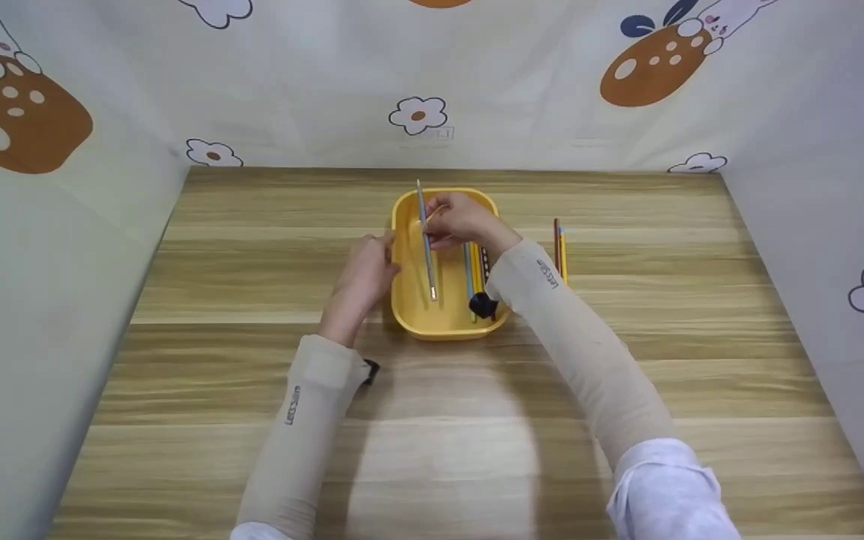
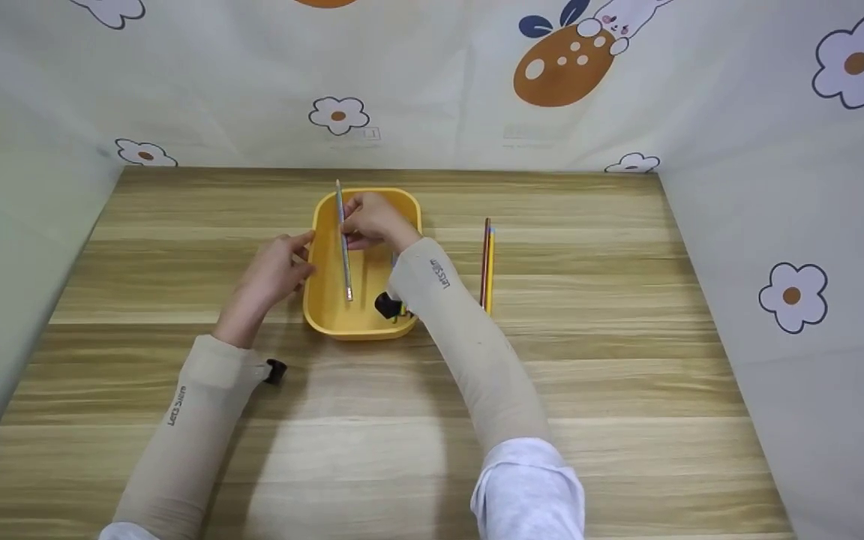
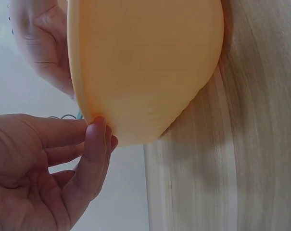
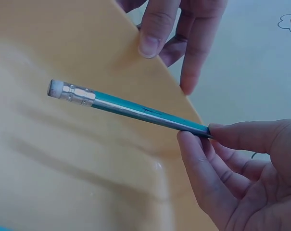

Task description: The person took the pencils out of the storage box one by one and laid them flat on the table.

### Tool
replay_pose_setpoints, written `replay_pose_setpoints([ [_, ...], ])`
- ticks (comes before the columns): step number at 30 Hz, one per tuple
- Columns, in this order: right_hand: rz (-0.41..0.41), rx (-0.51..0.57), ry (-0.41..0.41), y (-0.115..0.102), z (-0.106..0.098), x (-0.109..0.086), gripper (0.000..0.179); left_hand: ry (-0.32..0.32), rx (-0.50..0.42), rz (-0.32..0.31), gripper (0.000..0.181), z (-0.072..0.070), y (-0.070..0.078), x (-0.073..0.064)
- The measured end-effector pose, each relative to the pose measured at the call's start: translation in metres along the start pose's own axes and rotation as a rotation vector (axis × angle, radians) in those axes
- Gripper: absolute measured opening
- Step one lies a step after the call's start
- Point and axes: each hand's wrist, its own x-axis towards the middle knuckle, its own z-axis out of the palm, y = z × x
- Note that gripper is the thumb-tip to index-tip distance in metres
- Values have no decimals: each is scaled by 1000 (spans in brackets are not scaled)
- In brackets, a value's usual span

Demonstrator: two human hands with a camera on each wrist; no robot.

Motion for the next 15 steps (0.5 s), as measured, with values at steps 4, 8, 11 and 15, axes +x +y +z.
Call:
replay_pose_setpoints([
  [4,-18,24,9,-1,-4,-6,16,0,2,13,45,0,0,0],
  [8,-32,40,22,0,-9,-10,16,-2,15,22,49,-1,0,0],
  [11,-31,52,25,0,-14,-13,16,-7,19,24,51,-1,1,0],
  [15,-17,79,22,0,-21,-17,17,-20,4,15,54,-1,0,0],
])
